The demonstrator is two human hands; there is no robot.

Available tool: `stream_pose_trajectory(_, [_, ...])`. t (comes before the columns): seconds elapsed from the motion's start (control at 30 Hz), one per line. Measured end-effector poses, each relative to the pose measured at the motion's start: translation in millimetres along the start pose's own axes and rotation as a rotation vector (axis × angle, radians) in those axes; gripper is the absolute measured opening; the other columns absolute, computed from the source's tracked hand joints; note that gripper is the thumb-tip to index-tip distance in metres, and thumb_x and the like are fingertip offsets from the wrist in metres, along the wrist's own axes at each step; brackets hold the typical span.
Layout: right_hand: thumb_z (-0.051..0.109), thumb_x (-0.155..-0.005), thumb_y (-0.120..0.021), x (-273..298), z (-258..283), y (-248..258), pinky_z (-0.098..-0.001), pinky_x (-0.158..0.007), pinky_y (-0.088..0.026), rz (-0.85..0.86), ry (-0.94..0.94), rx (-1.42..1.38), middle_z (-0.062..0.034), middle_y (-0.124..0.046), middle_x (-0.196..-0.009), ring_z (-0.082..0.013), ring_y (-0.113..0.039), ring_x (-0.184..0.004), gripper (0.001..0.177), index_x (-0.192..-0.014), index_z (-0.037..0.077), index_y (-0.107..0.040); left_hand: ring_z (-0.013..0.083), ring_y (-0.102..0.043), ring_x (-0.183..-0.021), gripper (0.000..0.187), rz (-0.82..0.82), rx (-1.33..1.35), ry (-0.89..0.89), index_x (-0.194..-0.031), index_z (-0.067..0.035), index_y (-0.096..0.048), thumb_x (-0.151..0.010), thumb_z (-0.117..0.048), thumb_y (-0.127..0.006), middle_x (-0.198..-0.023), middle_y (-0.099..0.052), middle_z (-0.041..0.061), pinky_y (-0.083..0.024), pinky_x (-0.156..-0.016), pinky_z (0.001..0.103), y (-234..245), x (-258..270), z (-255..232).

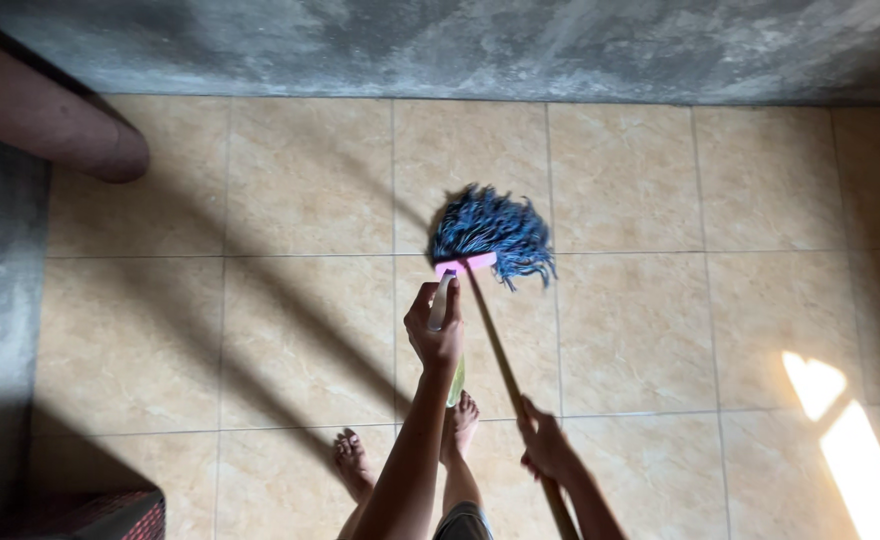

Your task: The person mops a tiled floor using a spray bottle and a string mop. They temporarily move a pair of sneakers and a pair of black shoes to clear the path, then resume mopping the area.

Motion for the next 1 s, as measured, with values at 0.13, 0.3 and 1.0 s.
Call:
stream_pose_trajectory(0.13, [0.044,-0.103,-0.051,-94.5,49.2,17.9,-0.037,-0.034,-0.05,-0.032,0.177,0.037,-0.0089,-0.057,-0.053,-0.0184,-0.059,-0.038,0.057,-0.155,0.02,-0.044,0.0131,-0.059,-0.046,0.029,-0.023,-0.047,0.069,-0.088,-0.009,-0.074,-0.096,-0.036,-0.071,-0.056,-0.064,0.006,-0.043,-0.047,0.032,27.4,-19.7,7.0])
stream_pose_trajectory(0.3, [0.038,-0.107,-0.046,-219.8,158.2,59.7,-0.0376,-0.035,-0.047,-0.031,0.21,-0.039,-0.0178,-0.061,-0.057,-0.0218,-0.056,-0.037,0.036,-0.126,0.009,-0.059,0.012,-0.057,-0.042,0.024,-0.082,0.098,0.176,-0.093,-0.006,-0.072,-0.095,-0.031,-0.071,-0.057,-0.064,0.004,-0.04,-0.038,0.029,53.4,-36.7,27.5])
stream_pose_trajectory(1.0, [0.038,-0.108,-0.051,-192.5,155.3,24.2,-0.0361,-0.036,-0.048,0.055,0.228,-0.07,-0.0108,-0.056,-0.053,-0.0191,-0.054,-0.037,0.046,-0.146,0.012,-0.048,0.0161,-0.066,-0.052,0.023,-0.243,0.133,0.101,-0.096,-0.001,-0.072,-0.096,-0.023,-0.066,-0.077,-0.073,0.007,-0.054,-0.043,0.028,95.7,-66.0,34.6])
Point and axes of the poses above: each hand's wrist, its own x-axis away from the middle knuckle, its own y-axis out of the back of the hand, z = x × y, the point moved 8 cm from there along -x, towards the middle knuckle
